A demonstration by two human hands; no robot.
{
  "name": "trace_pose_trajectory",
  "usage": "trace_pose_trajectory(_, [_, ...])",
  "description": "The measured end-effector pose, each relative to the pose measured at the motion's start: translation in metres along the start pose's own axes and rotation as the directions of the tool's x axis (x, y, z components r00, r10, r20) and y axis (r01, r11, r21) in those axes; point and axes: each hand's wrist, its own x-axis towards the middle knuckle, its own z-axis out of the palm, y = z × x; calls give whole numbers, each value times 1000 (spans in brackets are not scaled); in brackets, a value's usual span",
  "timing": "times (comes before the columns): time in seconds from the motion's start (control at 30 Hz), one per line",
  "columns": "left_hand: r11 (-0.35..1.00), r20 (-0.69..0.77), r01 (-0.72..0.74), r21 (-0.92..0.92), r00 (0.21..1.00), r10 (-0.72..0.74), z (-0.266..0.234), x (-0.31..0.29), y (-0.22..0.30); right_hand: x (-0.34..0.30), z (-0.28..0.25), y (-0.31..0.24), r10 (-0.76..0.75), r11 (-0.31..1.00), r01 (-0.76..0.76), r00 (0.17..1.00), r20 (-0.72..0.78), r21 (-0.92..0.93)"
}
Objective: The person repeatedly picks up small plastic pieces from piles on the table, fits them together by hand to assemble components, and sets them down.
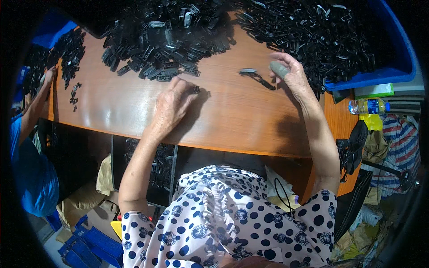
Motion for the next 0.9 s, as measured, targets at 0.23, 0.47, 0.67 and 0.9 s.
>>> trace_pose_trajectory(0.23, [964,-10,85,-254,996,-90,16,-46,-12,-15,3,7,-73,978,60,995,-62,-199])
trace_pose_trajectory(0.47, [783,95,319,-534,943,-320,29,-68,-12,-48,13,16,-227,645,410,909,350,-645])
trace_pose_trajectory(0.67, [570,135,299,-765,941,-312,40,-67,24,-61,43,18,-238,851,291,956,172,-437])
trace_pose_trajectory(0.9, [590,69,251,-767,947,-313,57,-69,33,-71,55,47,-528,704,468,848,47,-534])
